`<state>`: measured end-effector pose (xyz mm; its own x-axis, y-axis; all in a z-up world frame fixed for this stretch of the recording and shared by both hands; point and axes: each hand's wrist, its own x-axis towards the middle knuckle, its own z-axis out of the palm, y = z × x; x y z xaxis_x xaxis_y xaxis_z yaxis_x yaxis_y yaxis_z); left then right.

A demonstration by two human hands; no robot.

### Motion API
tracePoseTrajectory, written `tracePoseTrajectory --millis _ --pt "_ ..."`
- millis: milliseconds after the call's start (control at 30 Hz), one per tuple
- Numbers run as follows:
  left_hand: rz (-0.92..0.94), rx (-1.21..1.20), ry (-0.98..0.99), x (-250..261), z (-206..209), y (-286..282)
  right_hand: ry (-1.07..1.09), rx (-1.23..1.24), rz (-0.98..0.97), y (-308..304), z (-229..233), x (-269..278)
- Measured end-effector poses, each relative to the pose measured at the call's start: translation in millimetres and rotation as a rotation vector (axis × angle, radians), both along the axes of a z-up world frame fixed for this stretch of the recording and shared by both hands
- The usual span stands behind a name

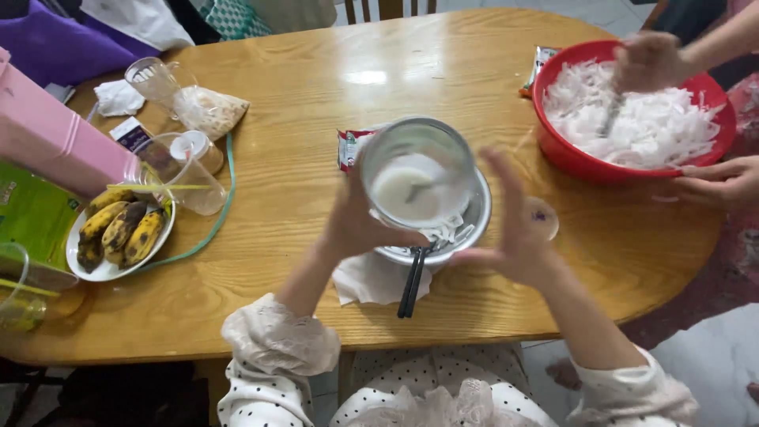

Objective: Mixing shredded coconut with sugar in a bowl using chopsticks and pouring more sugar from a jar.

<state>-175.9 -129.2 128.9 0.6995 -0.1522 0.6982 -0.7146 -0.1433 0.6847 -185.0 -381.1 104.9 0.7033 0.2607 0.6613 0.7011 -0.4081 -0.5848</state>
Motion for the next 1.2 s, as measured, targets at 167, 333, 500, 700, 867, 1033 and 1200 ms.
tracePoseTrajectory --millis 167,333,500,700,867,1033,1200 --pt "-0.295 0.072 -0.027 5 -24 -5 -0.014 0.285 0.319 35 4 3" --pt "-0.040 0.254 -0.403 -46 86 14 -0.086 -0.009 0.044 10 3 0" --pt "0.128 0.672 -0.659 -52 130 2 0.042 -0.100 0.211 1 29 5" --pt "-0.140 0.978 -0.554 -14 127 -23 0.158 -0.135 0.363 -3 41 9" --pt "-0.064 0.836 -0.575 17 130 -9 0.118 -0.227 0.449 -9 68 22" --pt "0.027 0.619 -0.633 51 116 16 0.368 -0.448 0.267 -19 115 46" --pt "-0.041 0.508 -0.308 89 61 17 0.575 -0.692 0.262 -4 149 66"
